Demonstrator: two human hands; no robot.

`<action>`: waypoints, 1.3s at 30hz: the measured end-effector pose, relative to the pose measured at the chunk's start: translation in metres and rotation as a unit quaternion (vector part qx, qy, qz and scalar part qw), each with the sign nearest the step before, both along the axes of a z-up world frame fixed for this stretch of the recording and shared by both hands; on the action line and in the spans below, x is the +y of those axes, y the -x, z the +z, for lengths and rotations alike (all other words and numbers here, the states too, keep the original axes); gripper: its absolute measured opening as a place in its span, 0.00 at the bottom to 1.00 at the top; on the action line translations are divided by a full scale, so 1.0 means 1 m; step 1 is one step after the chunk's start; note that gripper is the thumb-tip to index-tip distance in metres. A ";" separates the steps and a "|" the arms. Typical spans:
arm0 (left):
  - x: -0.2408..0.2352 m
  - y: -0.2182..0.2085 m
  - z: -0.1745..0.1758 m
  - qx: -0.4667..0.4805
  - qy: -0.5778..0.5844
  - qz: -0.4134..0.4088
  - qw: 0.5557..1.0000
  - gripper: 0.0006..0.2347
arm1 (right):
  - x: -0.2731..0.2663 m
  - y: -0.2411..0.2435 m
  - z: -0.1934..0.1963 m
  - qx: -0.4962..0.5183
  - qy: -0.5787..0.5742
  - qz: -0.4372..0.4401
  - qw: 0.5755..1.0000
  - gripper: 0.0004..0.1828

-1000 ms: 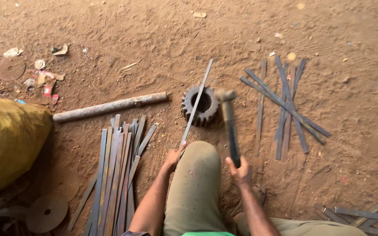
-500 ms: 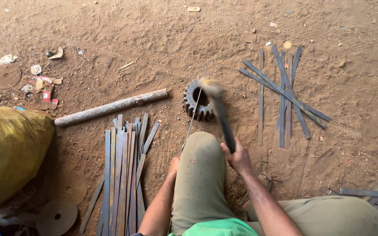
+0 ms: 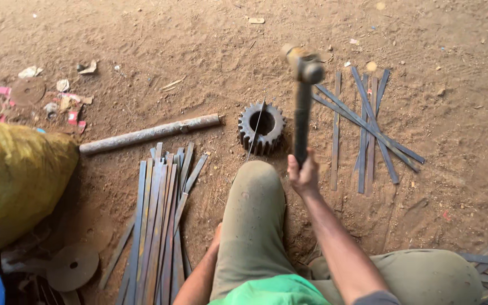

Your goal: The person sits on the ground and repeatedly hammers metal strips placed across a gear-shaped metal object. They adjust the strips and strike them with a hammer multiple times.

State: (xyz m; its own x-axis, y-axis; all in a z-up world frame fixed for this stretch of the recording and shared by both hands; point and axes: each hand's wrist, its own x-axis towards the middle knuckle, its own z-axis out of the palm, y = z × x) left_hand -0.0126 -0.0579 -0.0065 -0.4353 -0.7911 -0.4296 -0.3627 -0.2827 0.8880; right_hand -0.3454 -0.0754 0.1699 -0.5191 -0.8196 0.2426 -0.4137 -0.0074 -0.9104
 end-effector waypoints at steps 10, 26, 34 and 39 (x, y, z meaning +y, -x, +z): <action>-0.007 -0.008 0.026 -0.140 -0.010 -0.001 0.990 0.20 | 0.060 -0.006 -0.061 -0.005 -0.173 -0.032 0.984 0.26; 0.000 -0.005 0.053 -0.329 0.014 0.013 0.944 0.20 | 0.033 -0.019 -0.012 -0.119 -0.095 -0.043 0.987 0.26; 0.014 -0.015 0.033 -0.195 0.267 0.054 0.942 0.22 | 0.045 -0.016 -0.073 -0.206 -0.073 -0.043 0.975 0.24; -0.017 0.007 0.023 -0.225 0.066 0.040 0.971 0.18 | 0.067 -0.008 -0.087 -0.197 -0.173 -0.033 0.964 0.23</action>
State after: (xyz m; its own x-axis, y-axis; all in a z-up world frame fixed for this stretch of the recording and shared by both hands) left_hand -0.0192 -0.0746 0.0163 -0.1616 -0.8755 -0.4554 -0.7042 -0.2210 0.6748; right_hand -0.3376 -0.0088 0.0834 -0.5682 -0.7787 -0.2661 -0.0237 0.3386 -0.9406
